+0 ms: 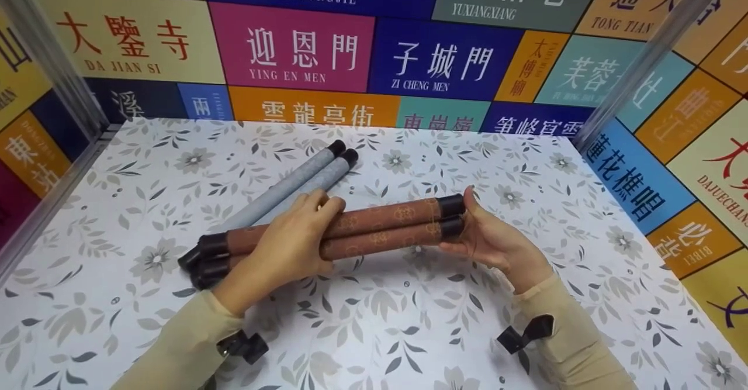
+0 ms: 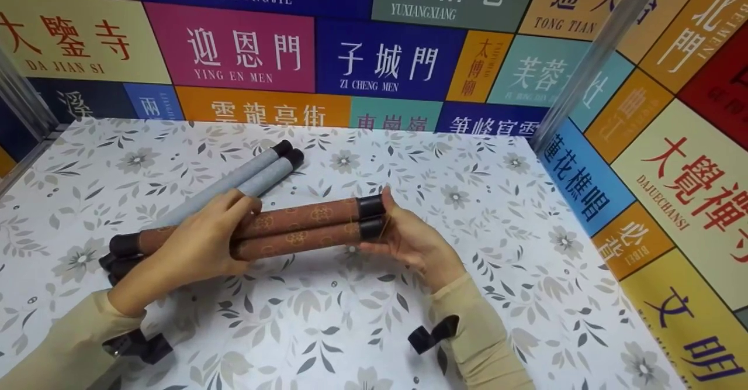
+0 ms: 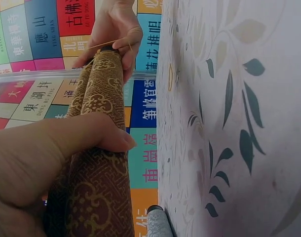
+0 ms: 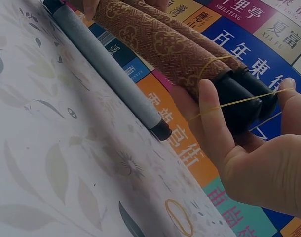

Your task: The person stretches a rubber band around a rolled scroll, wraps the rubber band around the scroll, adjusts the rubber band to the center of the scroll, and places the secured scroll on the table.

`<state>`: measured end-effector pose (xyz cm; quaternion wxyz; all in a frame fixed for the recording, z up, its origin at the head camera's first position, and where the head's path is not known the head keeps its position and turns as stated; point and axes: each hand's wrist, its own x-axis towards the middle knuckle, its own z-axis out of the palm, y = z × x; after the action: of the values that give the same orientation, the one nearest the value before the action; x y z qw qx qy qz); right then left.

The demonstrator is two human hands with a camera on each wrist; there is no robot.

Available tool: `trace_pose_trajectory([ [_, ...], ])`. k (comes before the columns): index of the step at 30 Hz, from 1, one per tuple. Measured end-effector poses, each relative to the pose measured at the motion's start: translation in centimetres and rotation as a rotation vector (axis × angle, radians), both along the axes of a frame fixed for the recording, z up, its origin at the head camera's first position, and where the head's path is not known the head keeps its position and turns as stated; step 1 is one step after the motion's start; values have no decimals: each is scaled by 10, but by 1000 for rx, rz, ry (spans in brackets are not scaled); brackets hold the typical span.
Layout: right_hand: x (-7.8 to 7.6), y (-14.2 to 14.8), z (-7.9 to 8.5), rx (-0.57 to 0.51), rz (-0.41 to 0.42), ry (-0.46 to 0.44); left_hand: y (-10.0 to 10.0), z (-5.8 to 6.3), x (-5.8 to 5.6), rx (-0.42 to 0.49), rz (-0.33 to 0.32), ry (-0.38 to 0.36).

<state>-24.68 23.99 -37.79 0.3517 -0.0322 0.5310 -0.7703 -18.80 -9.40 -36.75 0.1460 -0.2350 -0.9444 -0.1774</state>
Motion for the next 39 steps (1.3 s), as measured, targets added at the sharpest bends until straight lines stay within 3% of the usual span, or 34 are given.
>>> trace_pose_trajectory([
  [9,1,2,2,22,57,31,-3,0,0,-58,-18,20],
  [18,0,3,-1,24,180,89,-5,0,0,-88,-49,52],
  [31,1,1,1,131,198,118,-5,1,2,-124,-83,74],
  [39,-1,4,-2,83,255,140,-6,3,3,-150,-108,31],
])
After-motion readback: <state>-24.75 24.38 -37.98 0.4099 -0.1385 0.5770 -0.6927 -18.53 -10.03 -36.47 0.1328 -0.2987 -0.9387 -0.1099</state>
